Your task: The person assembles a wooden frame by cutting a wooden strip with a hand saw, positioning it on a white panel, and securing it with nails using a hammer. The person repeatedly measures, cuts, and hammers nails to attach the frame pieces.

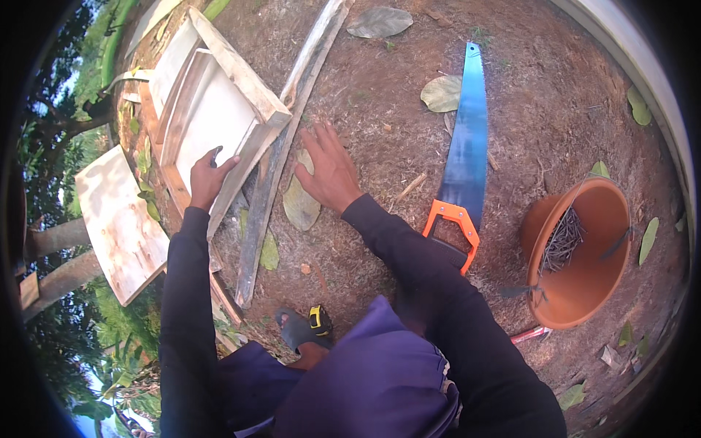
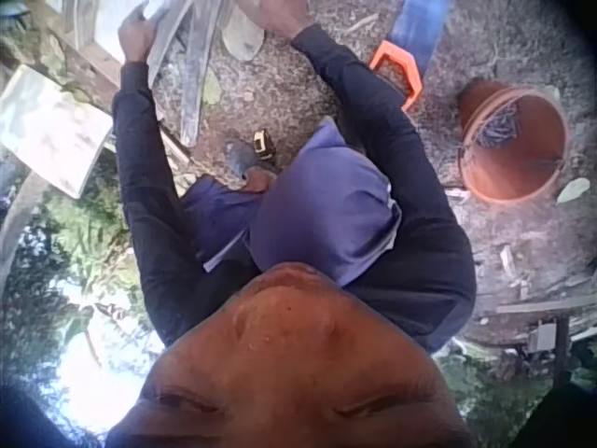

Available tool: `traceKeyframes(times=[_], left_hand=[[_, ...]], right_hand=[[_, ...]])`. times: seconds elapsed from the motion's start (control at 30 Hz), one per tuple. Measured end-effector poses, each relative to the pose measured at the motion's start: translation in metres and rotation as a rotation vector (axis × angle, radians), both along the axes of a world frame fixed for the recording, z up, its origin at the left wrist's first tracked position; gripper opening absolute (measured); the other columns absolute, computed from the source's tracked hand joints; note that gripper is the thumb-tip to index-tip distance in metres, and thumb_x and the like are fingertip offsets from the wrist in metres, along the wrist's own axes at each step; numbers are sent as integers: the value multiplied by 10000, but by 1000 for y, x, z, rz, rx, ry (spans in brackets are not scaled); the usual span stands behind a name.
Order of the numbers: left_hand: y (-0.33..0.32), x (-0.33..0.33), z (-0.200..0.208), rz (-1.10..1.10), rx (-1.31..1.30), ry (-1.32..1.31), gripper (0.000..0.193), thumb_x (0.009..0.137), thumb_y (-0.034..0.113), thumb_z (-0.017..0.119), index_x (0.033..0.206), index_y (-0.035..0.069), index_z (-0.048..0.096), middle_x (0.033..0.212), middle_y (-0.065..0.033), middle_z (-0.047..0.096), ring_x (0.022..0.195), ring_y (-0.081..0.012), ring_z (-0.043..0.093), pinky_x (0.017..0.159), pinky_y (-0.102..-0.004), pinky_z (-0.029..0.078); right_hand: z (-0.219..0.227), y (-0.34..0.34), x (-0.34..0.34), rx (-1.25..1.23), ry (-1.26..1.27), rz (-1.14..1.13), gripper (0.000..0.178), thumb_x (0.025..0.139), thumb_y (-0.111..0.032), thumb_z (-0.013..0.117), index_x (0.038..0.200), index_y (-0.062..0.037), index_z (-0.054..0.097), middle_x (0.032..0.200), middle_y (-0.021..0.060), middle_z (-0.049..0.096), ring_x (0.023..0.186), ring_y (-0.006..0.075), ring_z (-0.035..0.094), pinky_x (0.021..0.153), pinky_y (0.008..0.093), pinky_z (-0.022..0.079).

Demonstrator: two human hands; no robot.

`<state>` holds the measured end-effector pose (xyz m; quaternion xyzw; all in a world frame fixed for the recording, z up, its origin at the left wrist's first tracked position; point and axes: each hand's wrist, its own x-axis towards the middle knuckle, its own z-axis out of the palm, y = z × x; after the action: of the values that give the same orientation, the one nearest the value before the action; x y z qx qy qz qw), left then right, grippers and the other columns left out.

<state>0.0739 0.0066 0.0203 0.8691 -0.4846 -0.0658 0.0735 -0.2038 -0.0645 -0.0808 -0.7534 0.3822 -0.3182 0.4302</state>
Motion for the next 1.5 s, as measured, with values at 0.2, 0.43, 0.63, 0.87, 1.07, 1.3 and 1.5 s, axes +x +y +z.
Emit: traceKeyframes(times=[0.2,0.43,0.63,0.87,1.07,1.3,1.5], left_hand=[[-37,-18,-10,-125,355,-70,555,785,439,821,1105,-8,746,991,-222,729,922,-387,697,819,-439,527],[-25,-30,-19,-272,150,-43,468,818,454,792,1013,29,752,902,-199,693,876,-399,668,767,-489,504],[-32,-27,-11,-202,278,-58,481,799,404,810,1063,6,752,955,-211,716,900,-400,681,807,-463,512],[-29,-24,-12,-187,208,-31,489,798,424,806,1045,5,753,941,-222,712,896,-402,680,789,-476,509],[-45,-28,-17,-212,134,-7,629,778,479,818,1173,1,715,1016,-240,724,947,-402,696,817,-464,531],[-8,17,-25,-194,32,192,355,1037,290,578,900,-32,522,767,-82,533,711,-167,441,676,-343,407],[-7,20,23,-478,298,73,213,1018,154,460,940,-43,486,742,-245,512,689,-431,522,666,-509,402]], right_hand=[[10,39,-77,133,-92,-55,550,905,-193,675,1385,34,531,1472,275,472,1404,455,416,1168,504,350],[6,63,-127,145,-87,-97,500,894,-150,699,1335,36,559,1394,259,539,1319,441,503,1107,492,409],[26,77,-157,90,-87,-25,444,886,-116,715,1284,36,591,1344,246,579,1247,423,565,1055,473,458],[55,93,-196,147,-62,-1,422,868,-80,731,1261,22,616,1314,232,607,1190,397,613,1014,452,495],[69,151,-303,546,59,-51,253,899,-123,726,1106,5,656,1141,190,673,1011,330,694,874,408,554],[81,230,-437,853,483,-633,313,941,-246,700,833,35,613,708,155,641,665,233,646,644,370,512],[77,230,-470,937,621,-786,330,933,-281,708,937,16,563,797,152,648,740,248,646,721,394,518]])
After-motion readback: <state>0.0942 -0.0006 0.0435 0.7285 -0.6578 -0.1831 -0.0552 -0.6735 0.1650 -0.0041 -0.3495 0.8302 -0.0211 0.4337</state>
